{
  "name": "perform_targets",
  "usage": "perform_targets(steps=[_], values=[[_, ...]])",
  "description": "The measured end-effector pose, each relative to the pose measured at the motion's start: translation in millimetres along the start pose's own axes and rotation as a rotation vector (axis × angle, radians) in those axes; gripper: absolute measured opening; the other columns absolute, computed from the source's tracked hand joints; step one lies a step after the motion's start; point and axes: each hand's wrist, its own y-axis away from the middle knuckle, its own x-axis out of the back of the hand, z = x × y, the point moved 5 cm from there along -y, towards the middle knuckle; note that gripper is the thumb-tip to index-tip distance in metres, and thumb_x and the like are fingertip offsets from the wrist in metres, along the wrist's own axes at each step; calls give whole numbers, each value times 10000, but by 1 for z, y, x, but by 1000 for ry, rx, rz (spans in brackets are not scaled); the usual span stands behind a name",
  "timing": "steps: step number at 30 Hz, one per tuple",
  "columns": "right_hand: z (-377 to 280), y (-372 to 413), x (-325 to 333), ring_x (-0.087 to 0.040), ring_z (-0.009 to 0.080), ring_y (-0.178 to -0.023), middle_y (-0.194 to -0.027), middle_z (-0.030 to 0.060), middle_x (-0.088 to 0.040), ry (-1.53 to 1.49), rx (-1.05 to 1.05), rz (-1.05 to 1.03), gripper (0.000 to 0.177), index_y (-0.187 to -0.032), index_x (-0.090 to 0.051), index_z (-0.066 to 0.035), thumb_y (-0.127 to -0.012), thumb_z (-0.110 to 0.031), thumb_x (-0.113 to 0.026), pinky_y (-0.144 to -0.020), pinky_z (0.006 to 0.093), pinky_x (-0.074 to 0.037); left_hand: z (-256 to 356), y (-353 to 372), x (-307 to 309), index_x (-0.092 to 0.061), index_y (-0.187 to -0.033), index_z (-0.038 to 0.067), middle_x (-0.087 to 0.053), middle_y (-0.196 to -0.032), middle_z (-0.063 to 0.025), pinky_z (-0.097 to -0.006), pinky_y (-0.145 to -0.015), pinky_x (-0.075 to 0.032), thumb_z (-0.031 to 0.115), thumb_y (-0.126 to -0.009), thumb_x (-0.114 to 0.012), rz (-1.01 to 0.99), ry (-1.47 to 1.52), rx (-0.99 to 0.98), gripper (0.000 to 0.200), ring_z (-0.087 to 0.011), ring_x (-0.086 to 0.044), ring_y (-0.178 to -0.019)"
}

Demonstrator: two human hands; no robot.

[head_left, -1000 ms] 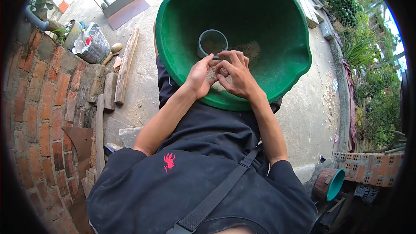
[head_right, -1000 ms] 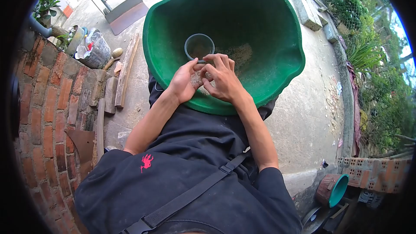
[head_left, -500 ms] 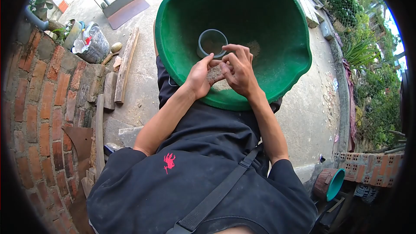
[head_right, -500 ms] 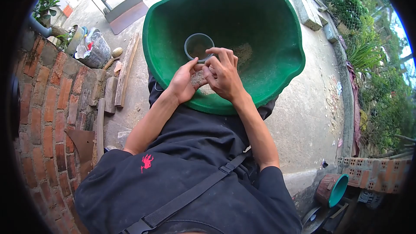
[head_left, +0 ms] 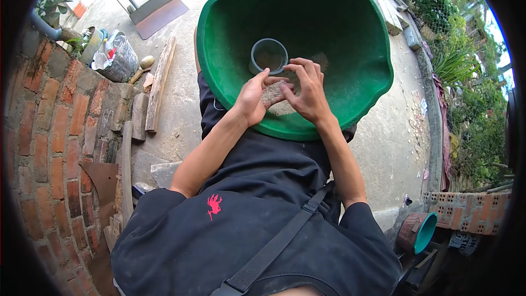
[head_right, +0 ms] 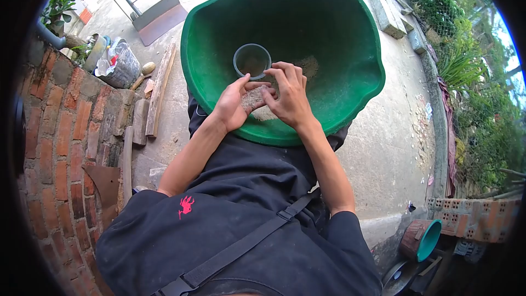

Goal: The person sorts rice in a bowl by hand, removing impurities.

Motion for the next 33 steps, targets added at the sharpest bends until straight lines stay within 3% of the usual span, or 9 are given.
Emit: perform_targets(steps=[5,8,11,14,17,20,27,29,33], values=[[-11,-1,-5,-441,291,-1214,-1276,106,-511,-33,62,-70,472,-1178,-605,-91,-758,-250,-750,-1016,420,-332,0,2,2,-595,-1122,-30,-670,-1027,-135,-353,-863,-522,347,-1055,-328,-5,-48,58,467,-204,-644,-926],[-10,-2,-3,-447,289,-1205,-1271,105,-518,-61,78,-70,411,-1152,-605,-83,-780,-208,-727,-1007,413,-331,-1,1,1,-639,-1129,14,-673,-1074,-64,-339,-895,-472,361,-1049,-327,-64,-32,67,473,-161,-597,-1022],[3,-1,-5,-446,287,-1201,-1262,106,-525,-94,1,-44,322,-1092,-610,-70,-796,-156,-700,-998,415,-330,-1,-2,2,-613,-1114,-39,-675,-1017,-116,-350,-863,-526,337,-1055,-326,-17,12,21,477,-195,-646,-941],[2,-2,-2,-446,285,-1198,-1256,108,-530,-97,-4,-55,232,-1026,-613,-58,-806,-105,-670,-987,422,-333,-1,-1,2,-620,-1108,-39,-681,-1002,-110,-351,-867,-524,335,-1057,-308,8,-2,29,490,-202,-652,-932],[-5,0,-3,-439,288,-1214,-1268,108,-527,-79,15,-93,227,-986,-620,-60,-788,-140,-696,-997,421,-326,-1,2,-2,-649,-1097,18,-677,-1055,-66,-339,-873,-491,355,-1051,-322,-52,-25,51,472,-163,-624,-953],[-9,1,-10,-413,282,-1258,-1330,102,-502,-86,88,-179,350,-1011,-640,-78,-727,-225,-782,-1029,415,-300,-3,-1,1,-652,-1087,26,-679,-1020,-54,-334,-858,-495,361,-1051,-319,-87,3,66,474,-160,-625,-924],[-12,1,-8,-405,266,-1267,-1345,80,-500,-88,64,-173,270,-982,-660,-102,-771,-231,-769,-1027,413,-299,-6,-7,11,-645,-1084,25,-665,-953,-36,-319,-839,-489,366,-1050,-319,-55,-58,70,473,-155,-617,-864],[-16,1,-6,-423,280,-1242,-1299,79,-531,-87,122,-179,165,-953,-657,-89,-833,-192,-703,-1022,416,-307,-10,-12,18,-646,-1079,18,-666,-957,-44,-315,-828,-485,364,-1049,-323,-53,-45,65,474,-149,-607,-854],[-8,2,-13,-451,272,-1209,-1266,83,-560,-90,155,-195,109,-952,-665,-87,-848,-65,-644,-998,395,-318,-7,-8,8,-648,-1073,16,-671,-976,-53,-321,-850,-493,355,-1051,-324,-74,15,43,470,-153,-616,-882]])
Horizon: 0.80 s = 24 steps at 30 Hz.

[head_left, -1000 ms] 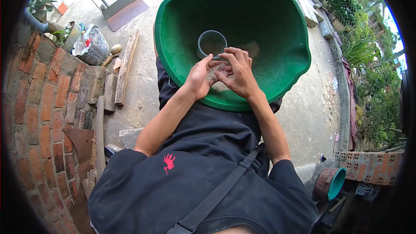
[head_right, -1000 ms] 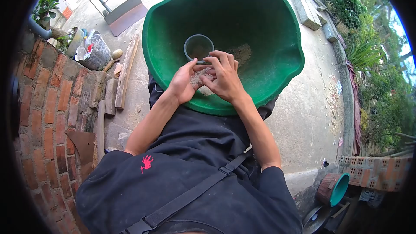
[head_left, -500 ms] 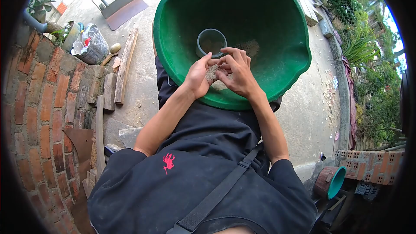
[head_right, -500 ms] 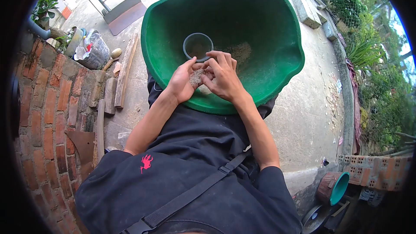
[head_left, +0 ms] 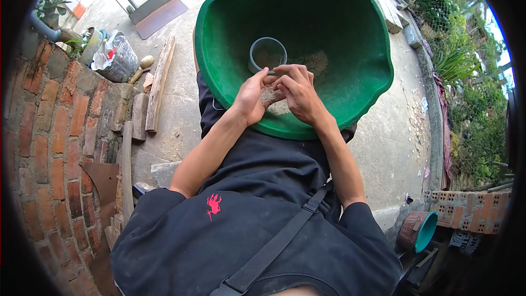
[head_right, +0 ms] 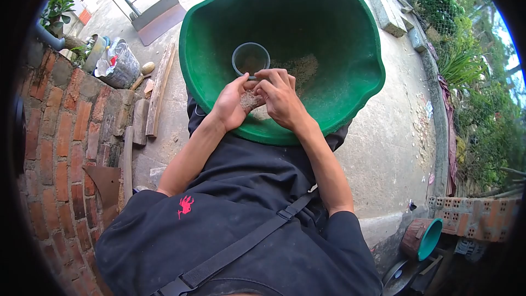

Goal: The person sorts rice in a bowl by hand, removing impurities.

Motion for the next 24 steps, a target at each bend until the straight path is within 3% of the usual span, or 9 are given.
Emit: perform_targets(steps=[2,6,8,12,17,24], values=[[5,-1,5,-476,275,-1177,-1232,76,-579,-4,-42,92,127,-942,-668,-75,-850,-17,-603,-978,379,-333,0,0,0,-646,-1004,50,-656,-973,-53,-355,-843,-510,334,-1050,-342,14,-3,2,418,-148,-599,-954],[2,-1,8,-482,273,-1170,-1225,68,-581,-1,-73,124,125,-943,-677,-83,-846,-30,-621,-969,376,-346,2,3,-3,-643,-990,61,-658,-972,-45,-363,-855,-516,330,-1051,-340,25,1,-9,410,-141,-600,-943],[-6,-1,5,-480,271,-1174,-1218,63,-584,21,-8,78,148,-969,-688,-101,-844,-42,-637,-960,382,-358,2,2,0,-609,-1095,31,-671,-981,-55,-357,-876,-517,321,-1057,-318,26,-21,-25,412,-162,-627,-939],[-6,-1,4,-477,270,-1180,-1216,61,-584,-2,-26,77,160,-980,-699,-119,-836,-62,-657,-960,388,-360,1,0,2,-594,-1097,40,-670,-984,-53,-360,-869,-518,318,-1058,-314,-7,-24,-17,397,-154,-626,-935],[-5,-2,2,-497,261,-1154,-1177,53,-595,18,6,92,132,-950,-694,-117,-819,-131,-683,-957,391,-369,-3,-7,6,-616,-1077,41,-682,-954,-57,-334,-799,-536,336,-1058,-311,-113,20,-11,425,-164,-658,-833],[-6,-4,4,-513,254,-1124,-1149,59,-602,52,18,115,163,-908,-670,-81,-770,-150,-723,-943,393,-379,-4,1,-5,-602,-1092,68,-665,-956,-43,-306,-721,-539,334,-1043,-413,-67,-28,36,330,-152,-653,-808]])
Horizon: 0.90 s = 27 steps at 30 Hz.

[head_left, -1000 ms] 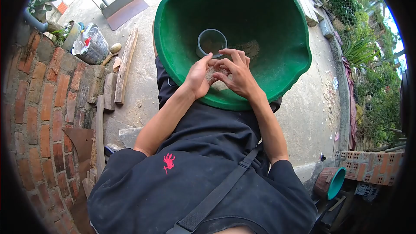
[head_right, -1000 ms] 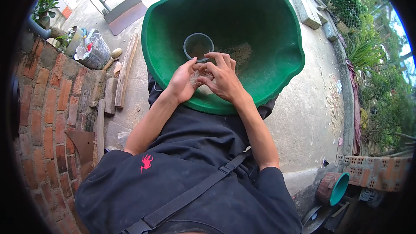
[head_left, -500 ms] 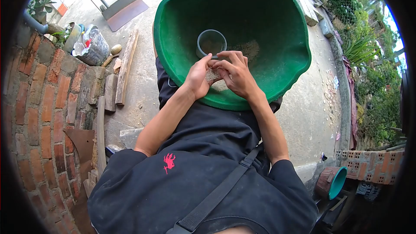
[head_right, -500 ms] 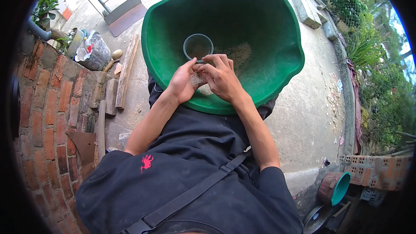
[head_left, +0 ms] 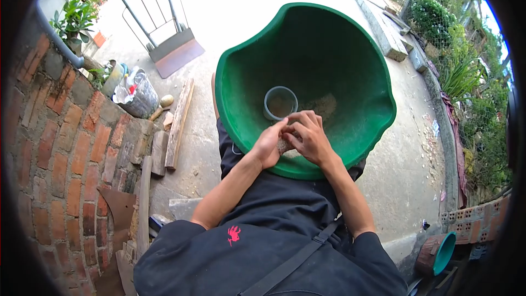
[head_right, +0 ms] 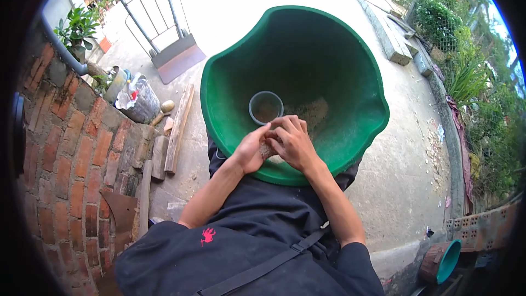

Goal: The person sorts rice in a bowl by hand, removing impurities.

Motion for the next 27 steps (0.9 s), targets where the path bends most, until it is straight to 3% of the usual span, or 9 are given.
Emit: perform_targets(steps=[4,16,24,27], values=[[0,1,-4,-499,261,-1132,-1173,73,-588,6,5,-22,184,-929,-653,-65,-773,-149,-702,-938,396,-377,1,2,-1,-612,-1073,68,-667,-938,-37,-309,-719,-531,338,-1042,-417,-3,4,11,334,-148,-649,-799],[-3,3,-1,-504,267,-1118,-1172,76,-577,55,45,17,190,-940,-654,-61,-781,-145,-714,-948,395,-368,3,3,-2,-555,-1207,91,-640,-1051,-32,-325,-795,-527,327,-1062,-344,-7,-59,10,348,-143,-626,-913],[0,4,-5,-491,258,-1159,-1187,78,-575,106,49,-10,243,-952,-637,-32,-753,-158,-696,-966,385,-364,1,3,-2,-582,-1169,103,-652,-1016,-11,-316,-812,-500,330,-1057,-364,-30,-91,19,334,-130,-620,-897],[-1,2,0,-497,267,-1152,-1183,94,-575,-27,17,-17,188,-915,-617,-39,-778,-150,-683,-977,388,-363,4,3,1,-582,-1174,92,-657,-1042,-22,-319,-835,-501,320,-1056,-358,-13,-73,4,340,-138,-625,-932]])
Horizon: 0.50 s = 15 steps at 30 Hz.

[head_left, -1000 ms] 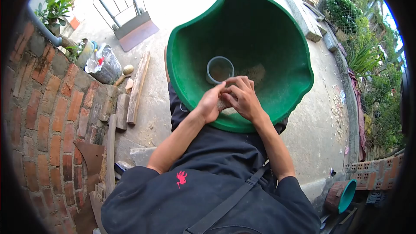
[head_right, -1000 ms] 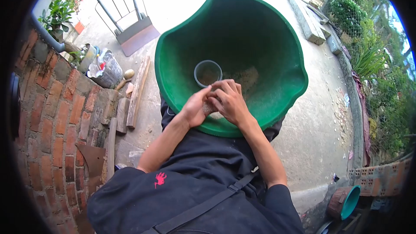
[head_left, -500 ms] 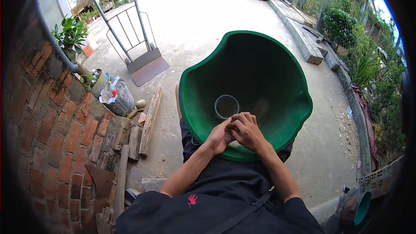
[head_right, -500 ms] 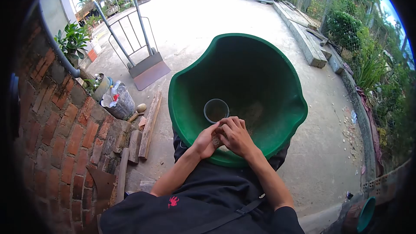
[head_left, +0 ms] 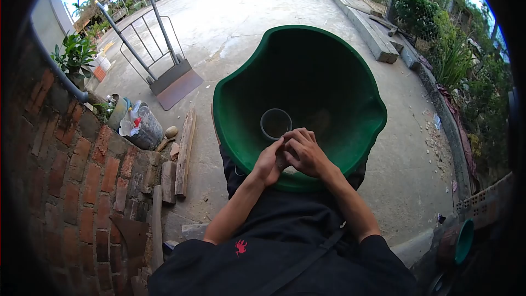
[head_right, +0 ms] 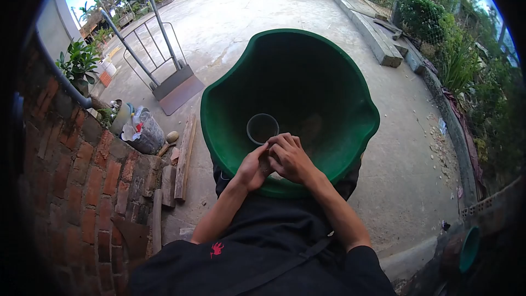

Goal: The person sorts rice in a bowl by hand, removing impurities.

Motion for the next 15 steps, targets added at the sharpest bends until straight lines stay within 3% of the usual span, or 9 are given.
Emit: perform_targets(steps=[8,11,15], values=[[5,-2,9,-502,272,-1136,-1195,104,-572,-90,-57,180,134,-921,-585,-51,-818,-81,-665,-944,386,-365,6,1,4,-641,-1027,26,-686,-1017,-92,-375,-897,-522,291,-1039,-388,36,110,-32,367,-222,-657,-944],[5,-3,10,-507,272,-1125,-1189,104,-572,-104,-68,243,139,-923,-583,-53,-821,-79,-673,-935,384,-372,9,0,3,-654,-1055,-22,-693,-1090,-150,-387,-942,-517,318,-1042,-342,12,86,-36,461,-243,-666,-1012],[6,-1,11,-515,270,-1109,-1172,104,-576,-73,10,292,155,-933,-583,-58,-821,-84,-689,-916,379,-383,9,0,1,-640,-1088,-28,-692,-1088,-155,-392,-951,-513,311,-1042,-334,-7,71,-40,459,-244,-667,-1010]])
